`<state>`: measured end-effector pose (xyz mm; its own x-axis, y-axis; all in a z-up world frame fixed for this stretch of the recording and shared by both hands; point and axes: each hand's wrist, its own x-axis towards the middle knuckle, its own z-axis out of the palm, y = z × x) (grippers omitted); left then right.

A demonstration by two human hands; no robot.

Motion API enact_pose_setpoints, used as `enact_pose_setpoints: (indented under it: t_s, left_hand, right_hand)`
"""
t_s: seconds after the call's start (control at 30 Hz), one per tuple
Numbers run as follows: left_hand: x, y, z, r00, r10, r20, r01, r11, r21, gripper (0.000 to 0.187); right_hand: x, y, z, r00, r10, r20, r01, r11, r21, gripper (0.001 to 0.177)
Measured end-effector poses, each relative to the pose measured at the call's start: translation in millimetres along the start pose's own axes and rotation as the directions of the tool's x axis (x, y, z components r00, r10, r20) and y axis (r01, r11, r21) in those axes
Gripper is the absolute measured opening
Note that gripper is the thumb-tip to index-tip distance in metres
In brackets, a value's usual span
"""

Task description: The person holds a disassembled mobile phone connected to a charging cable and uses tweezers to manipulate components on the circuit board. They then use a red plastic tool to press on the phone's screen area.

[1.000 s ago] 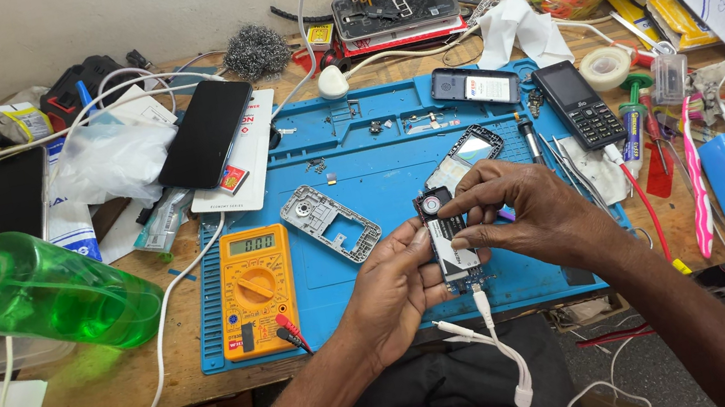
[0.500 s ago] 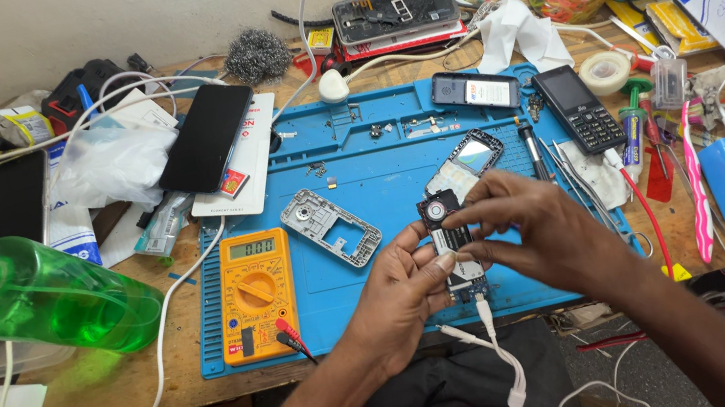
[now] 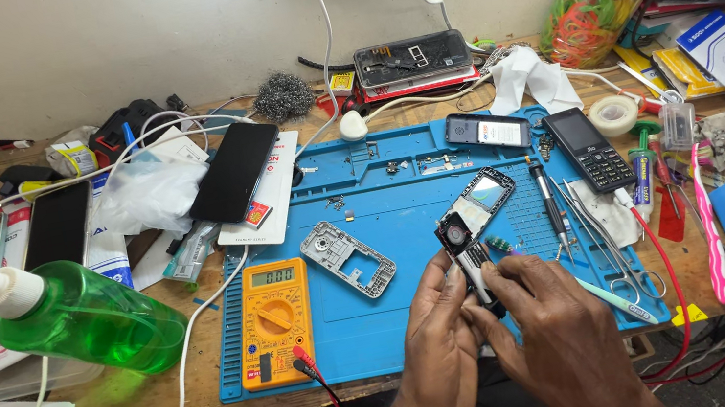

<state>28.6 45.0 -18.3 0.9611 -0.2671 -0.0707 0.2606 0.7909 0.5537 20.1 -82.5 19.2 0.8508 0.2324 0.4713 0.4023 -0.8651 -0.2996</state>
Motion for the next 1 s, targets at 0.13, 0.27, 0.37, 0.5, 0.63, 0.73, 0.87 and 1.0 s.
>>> enact_pose_setpoints:
  t_s: [0.13, 0.27, 0.37, 0.5, 0.63, 0.73, 0.87, 1.0]
  left_hand:
    - [-3.8, -0.7, 12.7, 0.992, -0.063, -0.111, 0.063, 0.998, 0.005, 0.05]
    - [-4.7, 5.9, 23.5, 0.994, -0.023, -0.109, 0.034, 0.994, 0.103, 0.055]
    - [0.3, 12.5, 19.2, 0.99, 0.108, -0.094, -0.065, 0.922, 0.382, 0.061]
    - [21.3, 16.6, 7.1, 0.992, 0.126, 0.008, -0.113, 0.86, 0.498, 0.056]
    - [35.8, 20.1, 1.8, 0.982, 0.174, 0.081, -0.187, 0.781, 0.596, 0.054]
    - [40.3, 23.4, -0.8, 0.983, 0.184, 0.024, -0.16, 0.772, 0.615, 0.053]
    - [51.7, 13.4, -11.3, 0.985, 0.175, 0.005, -0.144, 0.792, 0.593, 0.038]
    - [56.4, 0.2, -24.2, 0.987, 0.152, -0.044, -0.09, 0.769, 0.632, 0.03]
  right_hand:
    - [2.4, 4.7, -3.2, 0.997, 0.071, -0.017, -0.07, 0.997, 0.034, 0.032]
    - [5.1, 15.2, -8.1, 0.975, 0.222, 0.003, -0.217, 0.951, 0.219, 0.037]
    - [9.8, 38.5, -6.6, 0.868, 0.466, 0.171, -0.485, 0.723, 0.492, 0.038]
    - [12.7, 58.7, 10.1, 0.846, 0.448, 0.289, -0.471, 0.373, 0.8, 0.038]
    - [15.9, 61.3, 18.8, 0.869, 0.411, 0.277, -0.425, 0.329, 0.843, 0.039]
    - [20.8, 62.1, 23.5, 0.892, 0.362, 0.272, -0.401, 0.351, 0.846, 0.044]
    - [16.8, 76.4, 34.0, 0.898, 0.363, 0.248, -0.411, 0.488, 0.77, 0.046]
    - [6.3, 82.1, 35.2, 0.92, 0.307, 0.243, -0.356, 0.398, 0.846, 0.045]
